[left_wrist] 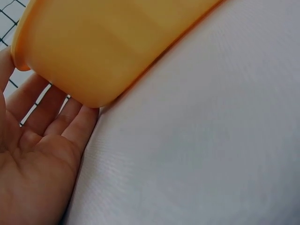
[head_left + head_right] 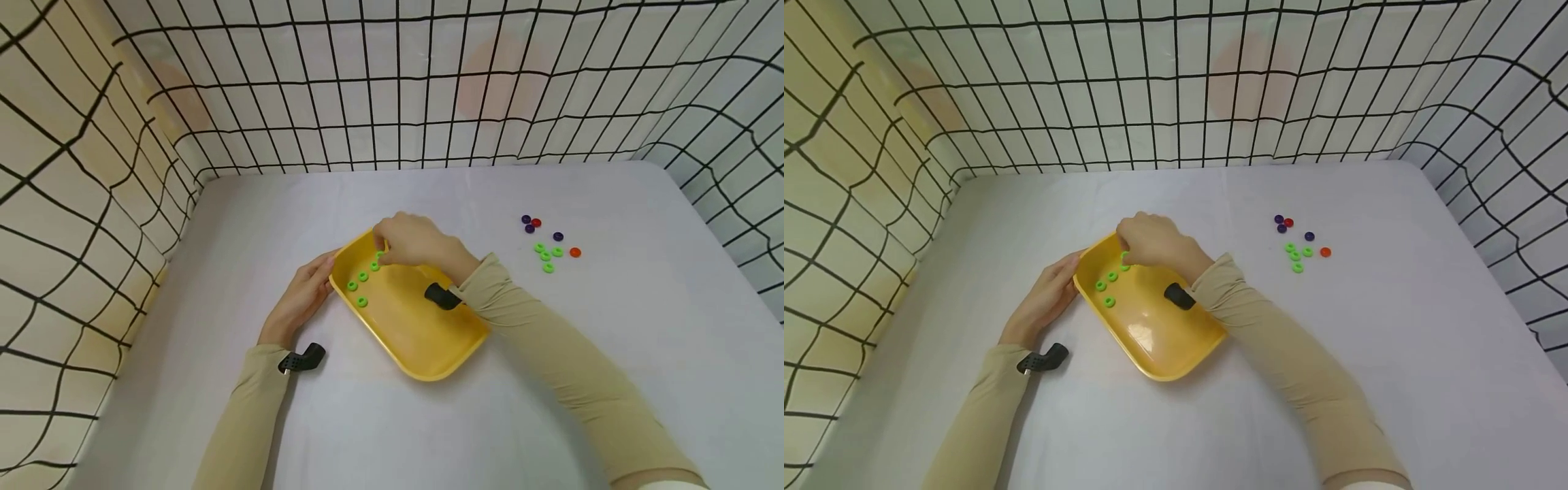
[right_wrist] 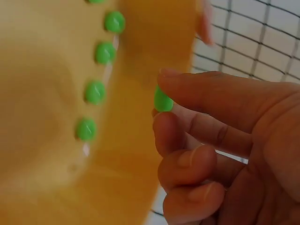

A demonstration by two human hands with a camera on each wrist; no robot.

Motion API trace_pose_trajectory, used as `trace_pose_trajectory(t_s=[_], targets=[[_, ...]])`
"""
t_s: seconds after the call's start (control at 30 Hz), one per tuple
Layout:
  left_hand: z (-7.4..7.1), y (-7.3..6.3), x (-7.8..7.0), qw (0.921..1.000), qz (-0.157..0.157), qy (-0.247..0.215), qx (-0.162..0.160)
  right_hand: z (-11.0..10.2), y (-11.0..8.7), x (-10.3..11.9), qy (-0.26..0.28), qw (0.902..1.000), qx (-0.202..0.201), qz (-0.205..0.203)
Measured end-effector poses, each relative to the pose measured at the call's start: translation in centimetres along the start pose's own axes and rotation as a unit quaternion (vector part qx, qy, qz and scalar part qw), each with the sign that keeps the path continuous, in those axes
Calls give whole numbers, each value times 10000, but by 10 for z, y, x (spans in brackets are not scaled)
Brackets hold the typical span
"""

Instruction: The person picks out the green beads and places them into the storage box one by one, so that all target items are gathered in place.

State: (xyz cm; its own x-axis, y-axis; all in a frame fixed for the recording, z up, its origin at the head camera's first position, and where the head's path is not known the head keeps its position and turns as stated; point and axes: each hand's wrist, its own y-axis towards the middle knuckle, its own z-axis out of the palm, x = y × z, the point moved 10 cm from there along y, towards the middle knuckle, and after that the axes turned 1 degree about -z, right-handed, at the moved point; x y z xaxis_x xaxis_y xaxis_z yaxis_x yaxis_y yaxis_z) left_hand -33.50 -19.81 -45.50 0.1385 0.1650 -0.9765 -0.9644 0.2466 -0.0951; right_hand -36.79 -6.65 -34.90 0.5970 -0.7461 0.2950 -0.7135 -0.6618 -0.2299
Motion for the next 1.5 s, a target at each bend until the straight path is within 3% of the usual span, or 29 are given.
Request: trace_pose_trajectory(t_s=[0.23,0.63,1.2,1.5], targets=[[4,4,-1,10000,-57,-82,6,43,16,12,-237,9985,497,10],[0,0,2,9999,-144,-16,-86,64,19,21,-321,9965,748,-169],[1,0,2,9997,-170,100,-119,65,16,18,-493,9967,627,-137],[1,-1,2,9998,-146,-112,-104,51,12,14,-104,9993,332,153]])
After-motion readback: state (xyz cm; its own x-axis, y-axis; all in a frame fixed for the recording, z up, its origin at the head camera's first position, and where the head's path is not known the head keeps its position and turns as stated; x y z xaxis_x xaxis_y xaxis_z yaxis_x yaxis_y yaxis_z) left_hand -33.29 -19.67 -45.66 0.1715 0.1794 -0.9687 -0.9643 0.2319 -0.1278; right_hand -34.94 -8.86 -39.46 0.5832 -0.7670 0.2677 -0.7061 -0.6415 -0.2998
